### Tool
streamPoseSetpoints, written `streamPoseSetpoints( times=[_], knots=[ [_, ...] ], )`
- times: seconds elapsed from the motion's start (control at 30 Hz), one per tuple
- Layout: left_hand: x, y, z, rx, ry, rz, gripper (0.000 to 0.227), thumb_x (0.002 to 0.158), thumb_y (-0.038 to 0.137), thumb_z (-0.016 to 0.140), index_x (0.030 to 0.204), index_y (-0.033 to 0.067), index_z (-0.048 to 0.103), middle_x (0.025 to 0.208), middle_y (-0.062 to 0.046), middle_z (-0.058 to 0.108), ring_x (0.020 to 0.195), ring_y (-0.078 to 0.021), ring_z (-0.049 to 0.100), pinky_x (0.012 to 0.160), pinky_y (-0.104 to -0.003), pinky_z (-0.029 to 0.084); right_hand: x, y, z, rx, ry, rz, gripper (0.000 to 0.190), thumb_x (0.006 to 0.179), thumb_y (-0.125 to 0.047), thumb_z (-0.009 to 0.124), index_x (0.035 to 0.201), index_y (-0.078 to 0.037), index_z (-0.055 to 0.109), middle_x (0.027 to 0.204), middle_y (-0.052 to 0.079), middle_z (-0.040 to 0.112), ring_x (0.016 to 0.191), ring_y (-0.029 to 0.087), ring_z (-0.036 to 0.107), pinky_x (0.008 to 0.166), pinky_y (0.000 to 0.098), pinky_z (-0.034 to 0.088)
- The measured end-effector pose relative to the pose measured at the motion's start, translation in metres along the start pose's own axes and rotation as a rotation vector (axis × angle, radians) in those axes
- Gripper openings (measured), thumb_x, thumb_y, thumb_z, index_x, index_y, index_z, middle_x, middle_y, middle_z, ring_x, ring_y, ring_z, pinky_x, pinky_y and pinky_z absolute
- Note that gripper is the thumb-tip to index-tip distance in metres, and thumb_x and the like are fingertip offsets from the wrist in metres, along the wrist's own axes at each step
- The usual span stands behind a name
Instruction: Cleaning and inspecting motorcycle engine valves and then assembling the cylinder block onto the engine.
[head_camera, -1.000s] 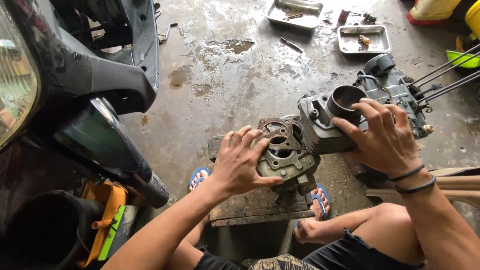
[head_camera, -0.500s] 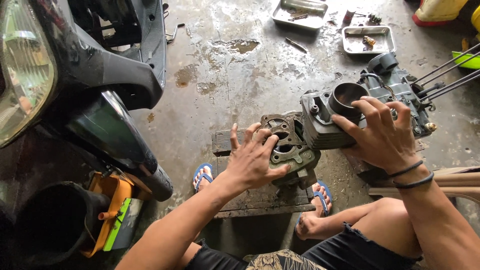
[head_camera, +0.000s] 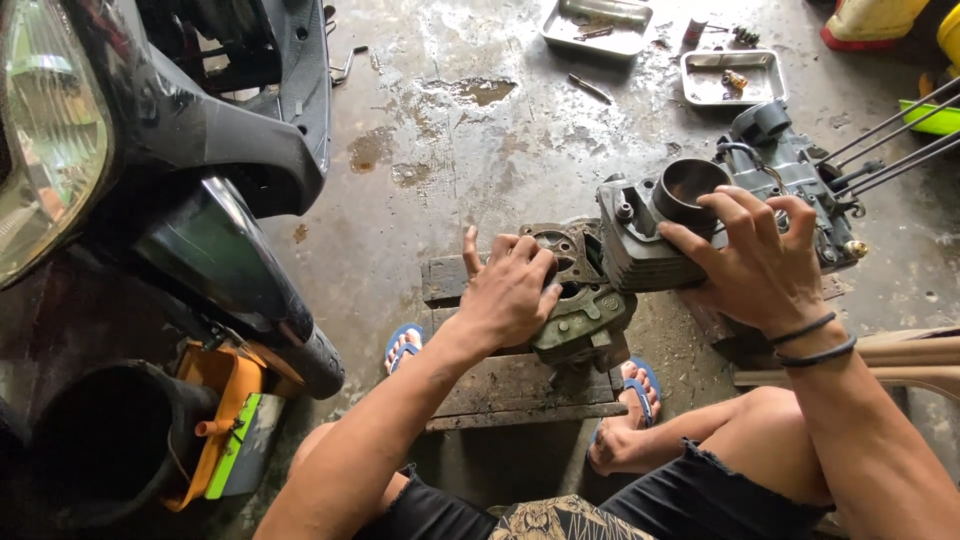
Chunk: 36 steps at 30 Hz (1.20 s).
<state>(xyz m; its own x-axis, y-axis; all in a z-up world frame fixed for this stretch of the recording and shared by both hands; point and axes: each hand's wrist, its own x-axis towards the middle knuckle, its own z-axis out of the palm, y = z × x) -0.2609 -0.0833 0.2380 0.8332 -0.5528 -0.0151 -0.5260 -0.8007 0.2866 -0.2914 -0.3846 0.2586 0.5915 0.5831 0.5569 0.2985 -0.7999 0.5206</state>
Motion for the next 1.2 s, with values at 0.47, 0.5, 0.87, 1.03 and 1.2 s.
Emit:
streamPoseSetpoints(
  times=[0.47, 0.5, 0.87, 1.03, 1.2],
  knots=[
    [-0.013, -0.002, 0.02, 0.066, 0.158, 0.096, 0.061, 0.091, 0.069, 0.034, 0.102, 0.0142, 0.06, 0.108, -0.005, 0.053, 0.113, -0.0249, 0.047, 0.115, -0.067, 0.007, -0.003, -0.002, -0.006, 0.077, 0.002, -0.037, 0.066, 0.094, -0.081, 0.034, 0.131, -0.037, 0.068, 0.133, 0.007, 0.061, 0.122, 0.023, 0.069, 0.098, 0.0455, 0.035],
    [-0.014, -0.003, 0.024, 0.114, 0.214, 0.13, 0.067, 0.085, 0.077, 0.04, 0.101, 0.0143, 0.059, 0.109, -0.005, 0.053, 0.112, -0.0247, 0.048, 0.115, -0.066, 0.009, -0.003, -0.001, -0.006, 0.083, 0.035, -0.05, 0.069, 0.094, -0.081, 0.033, 0.13, -0.035, 0.069, 0.131, 0.008, 0.062, 0.119, 0.024, 0.069, 0.098, 0.0462, 0.037],
    [-0.028, 0.01, 0.03, 0.136, 0.323, 0.139, 0.054, 0.087, 0.069, 0.055, 0.1, 0.0165, 0.063, 0.106, -0.003, 0.059, 0.11, -0.0245, 0.051, 0.113, -0.061, 0.016, -0.016, 0.016, 0.005, 0.306, 0.006, -0.147, 0.072, 0.081, -0.073, 0.07, 0.133, -0.023, 0.066, 0.132, 0.017, 0.051, 0.127, 0.035, 0.055, 0.111, 0.0551, 0.054],
    [-0.034, 0.017, 0.026, 0.112, 0.333, 0.142, 0.042, 0.089, 0.055, 0.063, 0.102, 0.0163, 0.066, 0.103, -0.002, 0.061, 0.103, -0.0234, 0.053, 0.107, -0.055, 0.023, -0.022, 0.021, 0.014, 0.466, 0.017, -0.116, 0.085, 0.072, -0.075, 0.077, 0.129, -0.013, 0.067, 0.128, 0.017, 0.053, 0.124, 0.036, 0.056, 0.104, 0.047, 0.056],
    [-0.036, 0.017, 0.03, 0.119, 0.332, 0.135, 0.038, 0.091, 0.054, 0.061, 0.1, 0.0171, 0.066, 0.101, -0.001, 0.061, 0.101, -0.0227, 0.054, 0.105, -0.052, 0.022, 0.001, 0.014, 0.014, 0.758, 0.14, 0.148, 0.066, 0.09, -0.048, 0.069, 0.128, 0.005, 0.06, 0.128, 0.028, 0.056, 0.126, 0.045, 0.055, 0.114, 0.0551, 0.043]
  ],
)
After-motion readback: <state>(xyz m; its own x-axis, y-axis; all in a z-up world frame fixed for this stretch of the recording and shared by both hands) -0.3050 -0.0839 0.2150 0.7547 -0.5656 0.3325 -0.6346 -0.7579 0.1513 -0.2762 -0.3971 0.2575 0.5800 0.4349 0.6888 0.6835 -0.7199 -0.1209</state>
